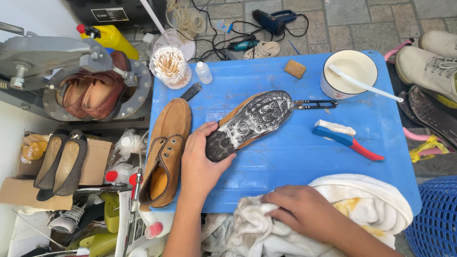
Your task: The person scrubs the sole of a brown leather shoe with a brush and cleaning solution, then wipes it with a cloth. They use a small tool to scrape debris from the sole grooves and continue scrubbing.
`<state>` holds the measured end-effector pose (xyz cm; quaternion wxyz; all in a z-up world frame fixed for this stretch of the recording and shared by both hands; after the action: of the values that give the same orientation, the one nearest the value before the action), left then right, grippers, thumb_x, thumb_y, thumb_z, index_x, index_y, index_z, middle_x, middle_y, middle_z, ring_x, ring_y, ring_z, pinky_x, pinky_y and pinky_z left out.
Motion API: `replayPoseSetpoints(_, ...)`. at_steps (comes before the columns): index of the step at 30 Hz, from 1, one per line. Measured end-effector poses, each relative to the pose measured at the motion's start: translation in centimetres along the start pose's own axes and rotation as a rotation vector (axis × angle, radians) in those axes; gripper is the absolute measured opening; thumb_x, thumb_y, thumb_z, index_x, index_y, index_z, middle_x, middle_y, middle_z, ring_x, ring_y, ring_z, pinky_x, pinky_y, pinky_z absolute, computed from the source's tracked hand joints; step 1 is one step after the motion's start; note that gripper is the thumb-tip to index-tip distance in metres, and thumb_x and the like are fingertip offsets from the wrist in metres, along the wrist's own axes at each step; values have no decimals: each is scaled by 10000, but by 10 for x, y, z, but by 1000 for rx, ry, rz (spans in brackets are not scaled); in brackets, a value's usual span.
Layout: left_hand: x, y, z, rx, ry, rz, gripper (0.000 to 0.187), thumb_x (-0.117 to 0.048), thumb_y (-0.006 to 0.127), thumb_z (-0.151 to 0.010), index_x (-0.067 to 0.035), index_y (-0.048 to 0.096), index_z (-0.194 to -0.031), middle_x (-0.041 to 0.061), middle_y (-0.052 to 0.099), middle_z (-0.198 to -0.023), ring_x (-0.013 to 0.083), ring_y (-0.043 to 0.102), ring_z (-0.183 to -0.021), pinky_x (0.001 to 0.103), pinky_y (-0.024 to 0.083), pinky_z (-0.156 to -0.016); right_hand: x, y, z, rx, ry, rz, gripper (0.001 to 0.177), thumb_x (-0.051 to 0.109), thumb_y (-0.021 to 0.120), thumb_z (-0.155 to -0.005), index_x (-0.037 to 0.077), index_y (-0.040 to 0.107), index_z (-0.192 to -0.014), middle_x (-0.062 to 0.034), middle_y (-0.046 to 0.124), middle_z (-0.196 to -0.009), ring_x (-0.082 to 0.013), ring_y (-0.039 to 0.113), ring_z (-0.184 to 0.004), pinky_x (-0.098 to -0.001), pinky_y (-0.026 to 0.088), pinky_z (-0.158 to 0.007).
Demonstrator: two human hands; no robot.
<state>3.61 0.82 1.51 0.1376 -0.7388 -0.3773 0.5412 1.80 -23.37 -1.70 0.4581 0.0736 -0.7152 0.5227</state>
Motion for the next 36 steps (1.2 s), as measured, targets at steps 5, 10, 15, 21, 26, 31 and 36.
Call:
replayPoseSetpoints(5, 2, -2, 3, -5, -14, 15, 723, -105, 933, -590, -47, 567, -1211, 133, 656, -1329, 342, 623, -1233, 419, 492, -1046, -17, -28, 7, -600, 94, -579, 226, 30, 583, -976, 50, 680, -1179, -143, 692, -1172, -214, 685, -1061, -329, 535, -931)
replayPoseSetpoints(10, 9, 0, 7, -2, -28, 38, 699, -100, 922, -599, -36, 540, -1181, 143, 658, -1335, 353, 625, -1229, 425, 495, -1032, 15, -55, -24, -796, -260, -97, 397, -62, 590, -913, 121, 666, -1257, -182, 542, -1373, -298, 599, -1244, -354, 496, -1070)
replayPoseSetpoints(15, 17, 4, 11, -2, 7, 52, 626, -134, 922, -680, -7, 537, -1157, 182, 649, -1323, 377, 636, -1205, 440, 500, -1016, 18, -41, -106, -482, -337, 219, 509, 106, 727, -899, 149, 636, -1398, -202, 578, -1354, -348, 594, -1248, -429, 514, -1028)
replayPoseSetpoints(21, 38, 13, 17, -19, -38, 0, 498, -26, 789, -746, -3, 540, -1176, 184, 670, -1327, 391, 654, -1211, 433, 521, -1019, 8, 2, -137, -382, -334, 334, 671, 316, 711, -913, 73, 497, -1500, -235, 534, -1472, -406, 532, -1375, -498, 415, -1145)
replayPoseSetpoints(26, 36, 10, 20, -43, 15, 61, 583, -69, 868, -699, -4, 517, -1161, 187, 647, -1360, 378, 661, -1207, 418, 536, -1008, -18, -11, -139, -358, -305, 398, 629, 324, 722, -906, 138, 546, -1480, -186, 561, -1413, -394, 503, -1366, -497, 383, -1153)
replayPoseSetpoints(31, 32, 9, 13, -32, -2, 67, 619, -76, 893, -686, -6, 503, -1162, 180, 637, -1384, 370, 655, -1225, 410, 535, -1012, -23, -31, -140, -407, -297, 487, 598, 295, 717, -888, 172, 584, -1458, -132, 591, -1407, -367, 505, -1356, -500, 372, -1162)
replayPoseSetpoints(36, 31, 10, 14, -31, -3, 40, 613, -60, 885, -692, 4, 496, -1161, 185, 638, -1385, 374, 645, -1232, 417, 527, -1019, -25, -33, -141, -425, -233, 433, 560, 265, 719, -872, 154, 605, -1409, -165, 590, -1398, -380, 506, -1361, -505, 374, -1158)
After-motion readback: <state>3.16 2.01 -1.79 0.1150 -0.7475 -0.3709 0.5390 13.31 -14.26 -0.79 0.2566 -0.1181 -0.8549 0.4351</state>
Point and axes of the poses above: each hand's wrist, its own z-axis away from the middle knuckle, its own y-axis out of the palm, x = y × z, the point moved 4 cm from there along -z, towards the middle knuckle
